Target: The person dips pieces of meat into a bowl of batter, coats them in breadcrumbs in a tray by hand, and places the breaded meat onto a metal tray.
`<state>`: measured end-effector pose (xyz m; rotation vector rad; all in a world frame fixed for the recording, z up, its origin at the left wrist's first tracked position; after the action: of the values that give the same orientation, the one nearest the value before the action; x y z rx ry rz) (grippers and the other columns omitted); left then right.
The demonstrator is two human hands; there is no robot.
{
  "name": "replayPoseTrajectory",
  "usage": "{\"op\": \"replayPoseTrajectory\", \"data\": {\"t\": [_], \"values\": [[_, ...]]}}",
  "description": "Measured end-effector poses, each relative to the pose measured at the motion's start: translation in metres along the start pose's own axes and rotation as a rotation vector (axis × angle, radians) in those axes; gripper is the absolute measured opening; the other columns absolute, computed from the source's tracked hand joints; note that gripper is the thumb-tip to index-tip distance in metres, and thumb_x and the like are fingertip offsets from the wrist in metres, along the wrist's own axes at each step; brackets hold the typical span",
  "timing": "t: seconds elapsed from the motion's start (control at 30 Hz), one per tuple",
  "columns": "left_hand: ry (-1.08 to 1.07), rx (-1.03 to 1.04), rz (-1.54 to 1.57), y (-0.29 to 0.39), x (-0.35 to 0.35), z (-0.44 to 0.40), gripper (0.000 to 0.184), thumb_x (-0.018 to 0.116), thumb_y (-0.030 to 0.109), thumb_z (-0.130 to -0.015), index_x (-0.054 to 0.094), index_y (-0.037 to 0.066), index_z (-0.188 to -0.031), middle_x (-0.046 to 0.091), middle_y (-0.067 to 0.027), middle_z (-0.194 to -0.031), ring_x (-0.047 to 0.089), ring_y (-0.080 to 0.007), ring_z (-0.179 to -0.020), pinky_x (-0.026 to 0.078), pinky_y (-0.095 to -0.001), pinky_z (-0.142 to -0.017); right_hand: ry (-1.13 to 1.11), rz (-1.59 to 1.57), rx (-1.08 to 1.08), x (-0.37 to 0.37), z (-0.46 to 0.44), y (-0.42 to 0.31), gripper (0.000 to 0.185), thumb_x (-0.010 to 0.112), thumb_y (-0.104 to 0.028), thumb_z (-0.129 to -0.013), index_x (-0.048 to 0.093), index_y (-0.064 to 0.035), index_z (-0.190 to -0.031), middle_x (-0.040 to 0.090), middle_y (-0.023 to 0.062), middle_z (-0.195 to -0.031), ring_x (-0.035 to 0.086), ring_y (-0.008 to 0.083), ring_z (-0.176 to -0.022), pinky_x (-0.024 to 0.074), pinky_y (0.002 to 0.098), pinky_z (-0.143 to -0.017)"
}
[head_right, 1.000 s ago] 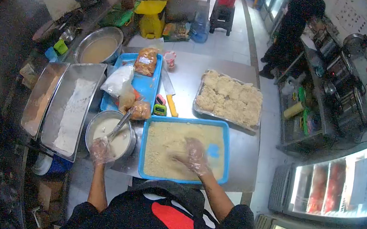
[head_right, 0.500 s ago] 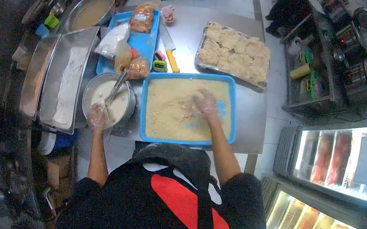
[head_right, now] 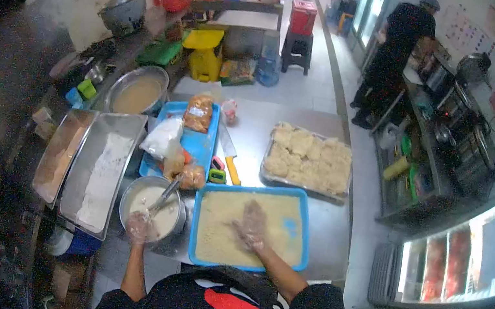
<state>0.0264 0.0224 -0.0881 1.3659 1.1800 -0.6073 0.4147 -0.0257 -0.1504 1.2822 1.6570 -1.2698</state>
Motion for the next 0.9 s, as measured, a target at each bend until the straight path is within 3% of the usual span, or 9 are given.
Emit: {"op": "replayPoseTrajectory", "data": {"t": [0.13,0.33,0.4,0.43,0.5,0.53,0.6,0.8,0.9], "values": [[0.007,0.268,0.001,0.005,0.008,0.006,0.018,0.049,0.019,-0.080,0.059,0.004,-0.078,0.060,-0.0143,-0.074,0.058,-0.0287,-0.072,0.046,-0.0385,-0.067,-0.345,0.040,-0.125,-0.019,0.018,-0.042,0.076,0.046,-0.055,-0.079,0.027,-0.0061,-0.134,0.025,0.0176,-0.138,0.026,0.0355,-0.126,0.0179,0.0489,-0.103],[0.038,0.314,-0.176,-0.045,0.063,-0.002,0.015,0.049,0.016,-0.080,0.059,0.005,-0.076,0.057,-0.0075,-0.071,0.056,-0.0231,-0.071,0.045,-0.0347,-0.069,-0.200,0.021,-0.308,0.015,0.051,-0.035,0.053,0.058,-0.034,-0.074,0.046,-0.0061,-0.118,0.039,0.0169,-0.128,0.037,0.0305,-0.117,0.0292,0.0493,-0.096],[0.119,0.502,-0.629,-0.009,0.047,0.017,0.013,0.050,0.016,-0.078,0.059,0.007,-0.077,0.056,-0.0064,-0.071,0.056,-0.0212,-0.071,0.045,-0.0339,-0.070,-0.236,-0.144,-0.161,0.010,0.040,-0.025,0.043,0.058,-0.026,-0.073,0.050,-0.0055,-0.110,0.046,0.0170,-0.119,0.043,0.0303,-0.109,0.0328,0.0470,-0.093],[0.013,0.355,0.108,-0.017,0.038,0.014,0.011,0.051,0.016,-0.076,0.058,0.008,-0.075,0.056,-0.0069,-0.072,0.056,-0.0208,-0.071,0.046,-0.0337,-0.069,-0.262,-0.223,-0.083,0.006,0.032,-0.023,0.038,0.058,-0.022,-0.073,0.052,-0.0052,-0.106,0.050,0.0171,-0.115,0.046,0.0301,-0.106,0.0346,0.0458,-0.091],[0.085,0.450,0.132,-0.017,0.041,0.010,0.010,0.053,0.017,-0.074,0.059,0.008,-0.075,0.056,-0.0072,-0.072,0.056,-0.0199,-0.072,0.047,-0.0339,-0.067,-0.011,-0.322,-0.058,-0.044,0.012,-0.028,0.028,0.057,-0.018,-0.073,0.055,-0.0054,-0.097,0.056,0.0180,-0.098,0.051,0.0328,-0.093,0.0382,0.0431,-0.085],[0.187,0.680,-0.604,-0.003,0.057,0.020,0.011,0.054,0.017,-0.074,0.059,0.008,-0.076,0.056,-0.0071,-0.073,0.057,-0.0196,-0.073,0.047,-0.0343,-0.065,0.050,-0.348,-0.070,-0.055,0.004,-0.026,0.026,0.058,-0.019,-0.073,0.055,-0.0050,-0.095,0.056,0.0179,-0.095,0.052,0.0331,-0.090,0.0394,0.0424,-0.082],[0.095,0.389,-0.420,0.005,0.020,0.008,0.012,0.054,0.017,-0.073,0.060,0.008,-0.078,0.057,-0.0066,-0.073,0.057,-0.0198,-0.074,0.047,-0.0345,-0.064,0.179,-0.391,-0.064,-0.076,-0.006,-0.016,0.023,0.058,-0.020,-0.075,0.056,-0.0044,-0.091,0.057,0.0178,-0.089,0.054,0.0337,-0.085,0.0419,0.0411,-0.077],[0.038,0.517,-0.436,-0.014,0.057,0.009,0.012,0.055,0.017,-0.072,0.063,0.010,-0.077,0.058,-0.0071,-0.078,0.058,-0.0216,-0.077,0.048,-0.0360,-0.065,-0.291,-0.437,0.239,-0.074,-0.008,0.020,0.042,0.057,-0.019,-0.078,0.046,-0.0026,-0.115,0.051,0.0182,-0.108,0.054,0.0302,-0.089,0.0437,0.0392,-0.075],[-0.060,0.421,-0.457,-0.017,0.056,-0.002,0.014,0.054,0.018,-0.074,0.063,0.009,-0.080,0.060,-0.0091,-0.079,0.059,-0.0243,-0.079,0.048,-0.0382,-0.066,-0.207,-0.788,0.506,-0.072,0.003,0.043,0.040,0.057,-0.016,-0.077,0.048,-0.0044,-0.114,0.051,0.0175,-0.105,0.052,0.0314,-0.091,0.0421,0.0402,-0.078]]}}
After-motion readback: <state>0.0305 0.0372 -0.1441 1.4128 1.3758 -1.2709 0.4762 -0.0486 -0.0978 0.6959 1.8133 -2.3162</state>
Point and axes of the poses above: each hand's wrist, its own z-axis away from the middle knuckle, its own x-axis out of the palm, y = z × x, the point moved 10 cm from there along -z, towards the middle knuckle
